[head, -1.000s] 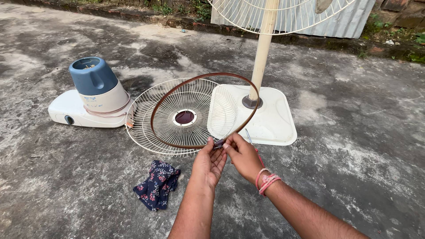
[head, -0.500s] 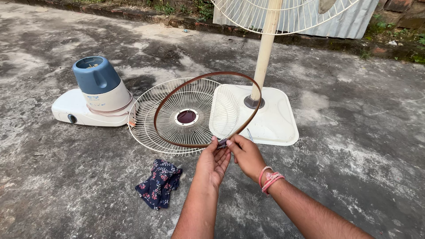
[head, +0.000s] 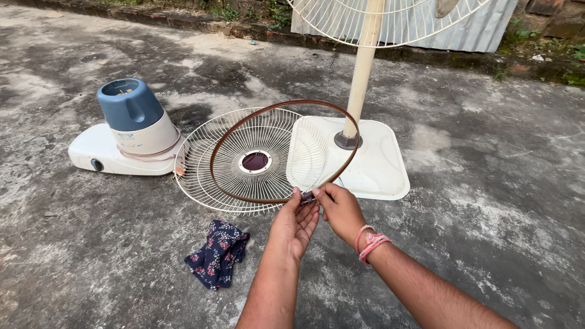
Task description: The person services a pedestal fan on the ground. They unscrew the guard clip with a screwdriver, detach the outer trim ring from the fan grille, set the ring aside, and then wipe the grille wires with a cloth, working around the guard.
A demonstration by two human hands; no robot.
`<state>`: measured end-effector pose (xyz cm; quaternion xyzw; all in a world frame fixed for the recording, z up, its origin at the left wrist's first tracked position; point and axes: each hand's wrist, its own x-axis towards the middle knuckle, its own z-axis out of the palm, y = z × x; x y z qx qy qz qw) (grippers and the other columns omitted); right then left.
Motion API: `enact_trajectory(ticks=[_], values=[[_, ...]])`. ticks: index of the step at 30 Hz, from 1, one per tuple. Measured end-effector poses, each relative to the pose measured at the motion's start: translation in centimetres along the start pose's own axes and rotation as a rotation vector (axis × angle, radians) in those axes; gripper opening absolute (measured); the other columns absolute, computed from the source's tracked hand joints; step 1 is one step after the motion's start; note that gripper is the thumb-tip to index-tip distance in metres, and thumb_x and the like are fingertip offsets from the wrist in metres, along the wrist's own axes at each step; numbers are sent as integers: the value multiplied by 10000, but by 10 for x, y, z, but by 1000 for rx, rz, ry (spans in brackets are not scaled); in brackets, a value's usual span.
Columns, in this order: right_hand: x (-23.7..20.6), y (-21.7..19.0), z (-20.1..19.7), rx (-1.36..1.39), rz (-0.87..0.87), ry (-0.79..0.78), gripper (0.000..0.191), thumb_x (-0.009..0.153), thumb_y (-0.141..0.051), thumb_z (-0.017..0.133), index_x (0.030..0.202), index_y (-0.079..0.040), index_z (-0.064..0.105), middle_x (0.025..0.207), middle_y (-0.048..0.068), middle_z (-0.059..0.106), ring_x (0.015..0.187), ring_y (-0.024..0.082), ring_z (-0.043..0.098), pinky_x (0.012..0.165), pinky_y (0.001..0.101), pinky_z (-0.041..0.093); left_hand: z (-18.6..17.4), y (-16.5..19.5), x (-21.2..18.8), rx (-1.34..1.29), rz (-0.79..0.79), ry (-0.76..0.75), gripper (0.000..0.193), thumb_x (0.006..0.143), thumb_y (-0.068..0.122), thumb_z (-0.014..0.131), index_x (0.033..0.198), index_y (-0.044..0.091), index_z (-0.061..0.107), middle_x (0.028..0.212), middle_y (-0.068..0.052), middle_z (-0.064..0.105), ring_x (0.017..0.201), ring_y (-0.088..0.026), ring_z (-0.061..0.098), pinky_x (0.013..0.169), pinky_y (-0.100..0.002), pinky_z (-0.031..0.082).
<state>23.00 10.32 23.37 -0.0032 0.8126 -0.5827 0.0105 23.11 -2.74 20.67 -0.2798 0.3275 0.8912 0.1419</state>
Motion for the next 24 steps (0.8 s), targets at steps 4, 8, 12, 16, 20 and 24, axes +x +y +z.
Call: enact_trajectory(ticks=[4, 8, 12, 16, 20, 24], values=[[-2, -9, -1, -29, 6, 28, 276, 991, -269, 632, 899, -18, 698, 638, 28, 624, 521, 104, 533, 512, 290, 465, -3, 5, -3, 68, -15, -74, 467, 952, 451, 659, 1103, 9, 669, 1078, -138, 714, 986, -221, 669, 896, -334, 576], [-3, -18, -4, -94, -14, 36, 280, 987, -273, 633, 891, -17, 693, 631, 42, 637, 524, 108, 554, 521, 300, 475, -7, 9, -9, 129, -10, -109, 512, 968, 481, 599, 1140, 6, 682, 1122, -132, 727, 1004, -206, 661, 902, -328, 566], [-8, -24, -6, -189, -54, 35, 282, 986, -282, 632, 893, -22, 692, 604, 73, 620, 525, 134, 546, 539, 327, 459, -7, 11, -14, 135, -22, -100, 530, 971, 483, 594, 1163, -2, 683, 1137, -134, 727, 1001, -202, 660, 899, -327, 567], [-9, -29, -5, -249, -68, 57, 280, 972, -301, 632, 910, -39, 712, 610, 85, 637, 537, 160, 561, 563, 345, 466, -7, 16, -20, 236, -34, -118, 627, 982, 568, 524, 1174, -8, 680, 1173, -143, 730, 1009, -213, 660, 908, -336, 556], [-7, -27, -5, -283, -69, 56, 321, 983, -321, 626, 890, -25, 710, 618, 97, 636, 554, 177, 566, 585, 353, 475, -9, 30, -25, 535, -66, -39, 860, 958, 708, 305, 1078, -32, 727, 1021, -155, 774, 908, -231, 713, 886, -358, 565], [-5, -23, -6, -298, -62, 58, 328, 978, -330, 634, 887, -24, 711, 618, 95, 627, 558, 188, 553, 592, 357, 469, -10, 56, -25, 1399, 330, 471, 635, 1022, 575, 481, 1019, 7, 765, 1000, -198, 704, 892, -321, 665, 914, -504, 526]])
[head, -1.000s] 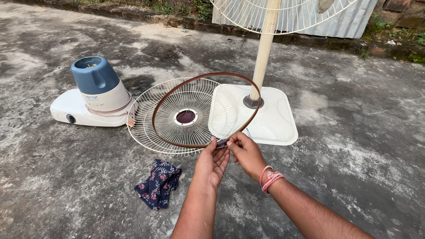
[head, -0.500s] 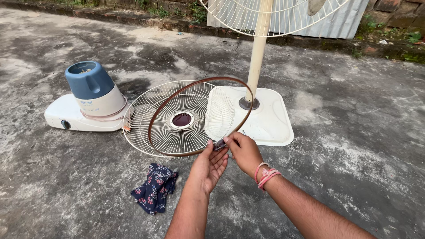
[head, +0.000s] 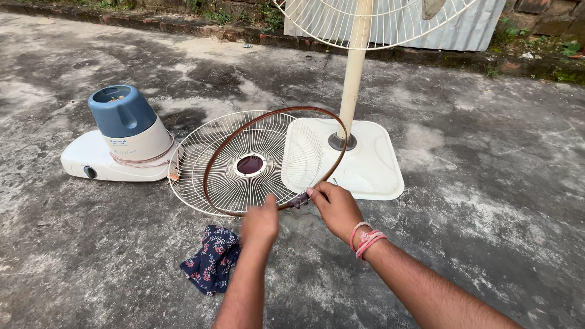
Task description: The person services a pedestal fan on the ground. They unscrew the guard clip with a screwdriver, detach the outer trim ring from the fan grille, set the ring aside, and then wipe the grille wires with a cloth, working around the guard.
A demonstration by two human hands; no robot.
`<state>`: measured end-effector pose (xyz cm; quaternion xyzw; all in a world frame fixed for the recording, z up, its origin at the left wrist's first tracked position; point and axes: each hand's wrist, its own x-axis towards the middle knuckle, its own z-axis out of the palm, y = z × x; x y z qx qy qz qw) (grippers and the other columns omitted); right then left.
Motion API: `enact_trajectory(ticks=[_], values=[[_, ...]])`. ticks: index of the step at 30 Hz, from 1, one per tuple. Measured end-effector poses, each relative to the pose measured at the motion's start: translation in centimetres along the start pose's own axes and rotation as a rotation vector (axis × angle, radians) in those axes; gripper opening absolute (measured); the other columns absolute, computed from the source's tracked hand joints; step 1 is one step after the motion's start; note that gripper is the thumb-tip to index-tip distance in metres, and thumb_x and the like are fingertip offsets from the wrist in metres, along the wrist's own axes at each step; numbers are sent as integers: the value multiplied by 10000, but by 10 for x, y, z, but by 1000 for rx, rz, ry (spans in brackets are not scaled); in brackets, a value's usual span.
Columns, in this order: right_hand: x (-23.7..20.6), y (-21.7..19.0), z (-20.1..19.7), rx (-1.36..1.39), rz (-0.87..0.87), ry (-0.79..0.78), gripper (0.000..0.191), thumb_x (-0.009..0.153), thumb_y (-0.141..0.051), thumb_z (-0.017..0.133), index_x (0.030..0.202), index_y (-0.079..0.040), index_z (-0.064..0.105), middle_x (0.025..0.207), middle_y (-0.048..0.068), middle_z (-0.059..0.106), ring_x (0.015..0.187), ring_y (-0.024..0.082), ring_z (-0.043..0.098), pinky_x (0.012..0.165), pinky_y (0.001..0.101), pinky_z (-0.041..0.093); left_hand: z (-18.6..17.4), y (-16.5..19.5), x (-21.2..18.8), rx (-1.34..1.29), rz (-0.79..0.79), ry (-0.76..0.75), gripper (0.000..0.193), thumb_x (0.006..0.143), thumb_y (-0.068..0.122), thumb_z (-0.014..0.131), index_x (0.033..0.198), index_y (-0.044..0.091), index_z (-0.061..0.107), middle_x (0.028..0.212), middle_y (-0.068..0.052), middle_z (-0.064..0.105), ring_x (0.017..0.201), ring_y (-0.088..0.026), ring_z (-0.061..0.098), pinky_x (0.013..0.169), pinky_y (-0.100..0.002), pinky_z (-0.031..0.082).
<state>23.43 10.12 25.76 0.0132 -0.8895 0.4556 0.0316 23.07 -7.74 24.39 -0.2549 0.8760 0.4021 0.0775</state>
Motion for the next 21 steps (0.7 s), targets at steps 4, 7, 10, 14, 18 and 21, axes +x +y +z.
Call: enact_trajectory(ticks=[4, 7, 10, 14, 18, 21], values=[[2, -1, -1, 1, -14, 17, 342, 983, -330, 629, 875, -14, 703, 613, 94, 615, 550, 186, 542, 584, 359, 460, -20, -12, -4, -143, 316, 191, 322, 807, 304, 671, 922, 21, 776, 960, -177, 780, 907, -338, 703, 894, -504, 541], [4, -7, -6, 29, -7, 6, 336, 984, -333, 623, 887, -23, 708, 605, 92, 598, 552, 186, 520, 572, 369, 449, -31, -16, -9, -89, 825, 253, 304, 661, 172, 781, 959, 109, 784, 1019, -110, 763, 987, -320, 668, 898, -517, 475], [-1, -18, -11, 13, 8, -21, 320, 998, -335, 604, 908, -39, 685, 630, 92, 590, 576, 196, 524, 588, 372, 449, -33, -16, -16, 6, 813, 82, 284, 773, 190, 818, 1052, 137, 806, 963, -75, 803, 911, -278, 710, 902, -485, 474], [-10, -33, -23, -146, -143, -55, 269, 1014, -309, 562, 944, -63, 645, 779, 84, 627, 691, 214, 588, 657, 384, 463, -33, -12, -19, -151, 460, -122, 235, 868, 199, 770, 1098, 166, 806, 981, -26, 806, 851, -163, 734, 814, -349, 563], [-14, -34, -33, -192, -146, -143, 184, 960, -264, 560, 1006, -98, 624, 902, 64, 670, 756, 230, 648, 698, 393, 488, -36, -11, -15, -212, 519, -107, 240, 863, 181, 780, 1099, 146, 808, 906, -54, 818, 790, -150, 733, 773, -338, 576], [-10, -30, -27, -110, -189, -137, 214, 985, -270, 557, 980, -82, 658, 810, 77, 639, 714, 213, 626, 681, 390, 483, -37, -12, -14, -200, 500, -97, 253, 855, 182, 784, 1104, 144, 799, 934, -52, 818, 803, -143, 736, 780, -326, 574]])
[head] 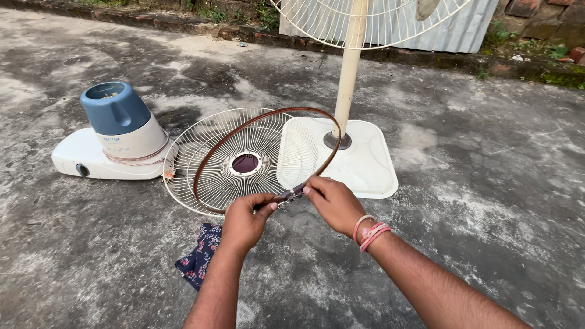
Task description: The person services a pedestal fan on the ground. They unscrew the guard clip with a screwdriver, detach the outer trim ring from the fan grille, set the ring aside, and then wipe the grille wires with a cloth, working around the guard.
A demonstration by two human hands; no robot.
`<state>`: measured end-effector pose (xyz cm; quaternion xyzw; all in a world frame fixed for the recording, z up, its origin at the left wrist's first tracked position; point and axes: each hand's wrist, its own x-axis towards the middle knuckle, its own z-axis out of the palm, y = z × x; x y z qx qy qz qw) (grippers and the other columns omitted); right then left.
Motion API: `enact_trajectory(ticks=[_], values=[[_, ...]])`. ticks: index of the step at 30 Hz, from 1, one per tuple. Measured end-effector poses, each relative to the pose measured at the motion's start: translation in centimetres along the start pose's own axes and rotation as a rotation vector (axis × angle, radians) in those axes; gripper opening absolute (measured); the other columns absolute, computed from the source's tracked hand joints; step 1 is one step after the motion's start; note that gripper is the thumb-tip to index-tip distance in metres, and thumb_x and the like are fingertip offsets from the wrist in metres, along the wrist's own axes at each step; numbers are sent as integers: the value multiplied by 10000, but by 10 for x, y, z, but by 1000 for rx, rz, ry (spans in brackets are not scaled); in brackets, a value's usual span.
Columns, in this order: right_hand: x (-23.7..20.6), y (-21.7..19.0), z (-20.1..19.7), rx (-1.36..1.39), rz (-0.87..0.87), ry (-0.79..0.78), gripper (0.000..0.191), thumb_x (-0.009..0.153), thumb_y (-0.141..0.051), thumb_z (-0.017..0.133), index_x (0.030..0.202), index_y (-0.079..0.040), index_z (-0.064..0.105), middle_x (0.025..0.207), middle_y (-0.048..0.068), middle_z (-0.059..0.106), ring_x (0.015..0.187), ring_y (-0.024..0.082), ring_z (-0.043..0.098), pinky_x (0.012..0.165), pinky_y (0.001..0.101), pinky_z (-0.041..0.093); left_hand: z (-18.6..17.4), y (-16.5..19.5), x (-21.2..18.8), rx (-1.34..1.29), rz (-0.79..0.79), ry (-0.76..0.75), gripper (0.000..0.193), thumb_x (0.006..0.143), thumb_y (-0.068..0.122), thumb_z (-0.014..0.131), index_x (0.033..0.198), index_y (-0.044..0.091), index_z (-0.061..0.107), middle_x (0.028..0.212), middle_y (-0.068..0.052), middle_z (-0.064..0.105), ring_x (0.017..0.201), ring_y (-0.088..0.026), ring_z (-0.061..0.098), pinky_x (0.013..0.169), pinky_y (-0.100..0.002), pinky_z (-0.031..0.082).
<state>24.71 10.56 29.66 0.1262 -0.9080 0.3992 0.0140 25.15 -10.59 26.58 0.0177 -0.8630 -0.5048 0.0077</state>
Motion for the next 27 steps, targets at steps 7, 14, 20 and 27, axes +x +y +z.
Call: enact_trajectory(ticks=[7, 14, 20, 27], values=[[9, 13, 10, 92, 71, 0, 305, 1018, -315, 568, 929, -33, 644, 662, 28, 579, 611, 136, 522, 620, 336, 452, 0, 0, 1, -12, 40, -6, 237, 868, 183, 767, 1099, 143, 807, 954, -56, 820, 840, -146, 754, 790, -328, 586], [9, 20, 15, 302, 90, -7, 223, 1011, -256, 543, 989, -52, 629, 687, 4, 539, 598, 105, 496, 578, 302, 461, 2, 0, 6, -6, 23, -4, 256, 871, 188, 762, 1122, 148, 794, 976, -54, 819, 861, -156, 762, 806, -334, 586], [14, 27, 18, 417, 122, 1, 140, 995, -194, 574, 985, -59, 610, 711, -38, 560, 592, 70, 498, 537, 266, 456, 0, 4, 5, 28, -7, -16, 254, 866, 197, 763, 1115, 166, 801, 971, -36, 820, 857, -145, 752, 814, -345, 584], [20, 36, 23, 491, 102, 52, 78, 949, -118, 654, 965, -42, 649, 710, -30, 591, 581, 53, 525, 523, 233, 461, 5, -4, 9, 13, 26, -22, 242, 866, 181, 761, 1103, 157, 804, 959, -40, 822, 879, -136, 762, 838, -332, 590]])
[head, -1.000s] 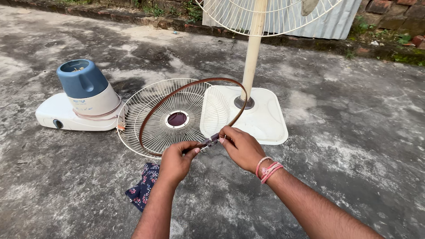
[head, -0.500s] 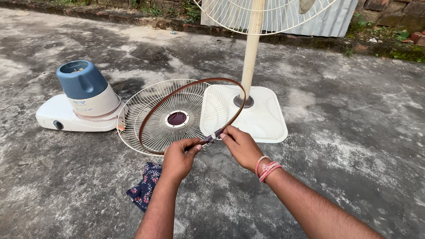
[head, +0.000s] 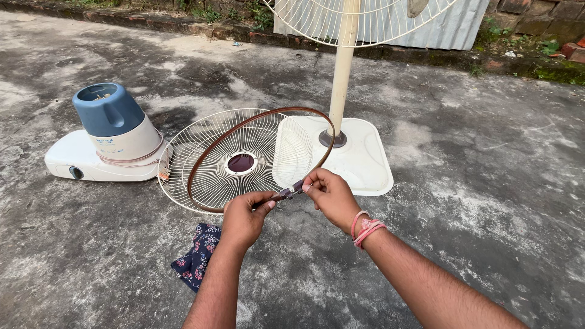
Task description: The person services a pedestal fan on the ground. They unscrew the guard clip with a screwdriver, detach the outer trim ring from the fan grille, set the ring aside, and then wipe the grille wires with a cloth, working around the guard.
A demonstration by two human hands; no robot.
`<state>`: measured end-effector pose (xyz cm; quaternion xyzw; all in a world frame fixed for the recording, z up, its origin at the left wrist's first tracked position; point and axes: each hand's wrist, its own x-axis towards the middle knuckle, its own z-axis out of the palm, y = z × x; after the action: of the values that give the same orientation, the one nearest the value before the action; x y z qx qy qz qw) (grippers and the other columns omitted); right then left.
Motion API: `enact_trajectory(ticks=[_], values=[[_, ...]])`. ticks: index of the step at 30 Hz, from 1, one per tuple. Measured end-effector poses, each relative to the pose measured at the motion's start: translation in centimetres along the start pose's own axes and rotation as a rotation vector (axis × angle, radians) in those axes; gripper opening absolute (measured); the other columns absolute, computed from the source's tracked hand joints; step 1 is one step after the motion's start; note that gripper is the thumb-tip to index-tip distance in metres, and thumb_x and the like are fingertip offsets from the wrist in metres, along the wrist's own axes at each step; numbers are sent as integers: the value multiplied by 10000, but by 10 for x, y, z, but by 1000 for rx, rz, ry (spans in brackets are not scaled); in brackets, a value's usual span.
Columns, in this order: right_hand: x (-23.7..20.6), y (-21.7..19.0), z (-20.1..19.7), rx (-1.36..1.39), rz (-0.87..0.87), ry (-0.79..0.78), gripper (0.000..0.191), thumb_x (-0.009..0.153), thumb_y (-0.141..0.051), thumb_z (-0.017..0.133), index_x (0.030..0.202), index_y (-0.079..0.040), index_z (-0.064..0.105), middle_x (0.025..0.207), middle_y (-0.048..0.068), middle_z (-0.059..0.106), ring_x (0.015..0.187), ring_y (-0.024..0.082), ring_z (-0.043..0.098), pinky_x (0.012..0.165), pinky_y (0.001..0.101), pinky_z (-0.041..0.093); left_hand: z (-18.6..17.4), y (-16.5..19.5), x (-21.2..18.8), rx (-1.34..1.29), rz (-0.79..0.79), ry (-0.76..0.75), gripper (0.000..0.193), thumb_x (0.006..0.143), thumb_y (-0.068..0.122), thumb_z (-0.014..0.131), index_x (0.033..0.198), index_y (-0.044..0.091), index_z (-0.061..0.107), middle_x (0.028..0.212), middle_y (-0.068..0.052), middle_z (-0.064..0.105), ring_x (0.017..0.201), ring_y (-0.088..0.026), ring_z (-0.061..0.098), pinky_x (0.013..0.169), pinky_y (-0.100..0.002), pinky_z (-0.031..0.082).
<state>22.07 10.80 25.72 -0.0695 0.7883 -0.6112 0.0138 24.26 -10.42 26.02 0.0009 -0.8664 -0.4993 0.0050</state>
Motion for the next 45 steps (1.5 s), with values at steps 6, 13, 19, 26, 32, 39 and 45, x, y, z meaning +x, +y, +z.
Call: enact_trajectory(ticks=[6, 13, 19, 26, 32, 39, 45], values=[[1, -1, 0, -129, 89, 27, 280, 1014, -271, 631, 886, -26, 677, 653, -12, 540, 523, 73, 496, 503, 257, 434, 4, -5, 3, -15, 23, 20, 243, 850, 174, 778, 1088, 137, 804, 977, -36, 818, 876, -145, 760, 837, -330, 593], [-2, 4, -1, 11, 117, 66, 184, 993, -183, 598, 940, -28, 682, 677, -8, 577, 548, 80, 519, 519, 256, 444, 3, -10, 2, -42, 47, 9, 239, 856, 166, 775, 1090, 127, 802, 962, -46, 821, 868, -145, 762, 823, -328, 596], [0, 11, 0, 62, 38, 67, 86, 952, -81, 624, 978, -6, 657, 792, 29, 671, 614, 77, 580, 549, 242, 486, 1, -5, 2, 16, 65, 4, 244, 854, 180, 778, 1096, 149, 800, 951, -43, 817, 845, -152, 755, 807, -334, 594], [1, 7, -4, 17, 13, -39, 77, 924, -67, 639, 974, -22, 676, 809, 19, 674, 652, 81, 595, 592, 238, 508, -5, 17, -2, 134, 21, -174, 321, 941, 178, 691, 1260, 212, 698, 1010, -19, 798, 932, -133, 746, 868, -335, 557], [-7, -10, -5, -325, -23, -43, 94, 904, -128, 716, 945, -47, 691, 800, 4, 669, 694, 103, 562, 637, 275, 487, -10, 33, 2, 90, 21, -368, 542, 964, 54, 585, 1439, 308, 529, 954, -13, 749, 1029, -99, 701, 930, -323, 531], [-2, 4, -12, -142, -138, -82, 140, 894, 8, 569, 1002, -43, 644, 917, 14, 671, 779, 99, 664, 712, 257, 566, -1, 21, 13, 18, 85, -418, 396, 965, 29, 582, 1325, 183, 646, 983, 2, 749, 1016, -104, 698, 941, -321, 541], [11, 24, -23, -55, 23, -128, 353, 978, -42, 523, 1296, -141, 640, 825, 21, 678, 663, 106, 622, 635, 264, 522, 5, 12, 19, 105, 50, -466, 295, 979, 86, 600, 1257, 149, 672, 992, 4, 760, 1012, -101, 697, 934, -319, 542]])
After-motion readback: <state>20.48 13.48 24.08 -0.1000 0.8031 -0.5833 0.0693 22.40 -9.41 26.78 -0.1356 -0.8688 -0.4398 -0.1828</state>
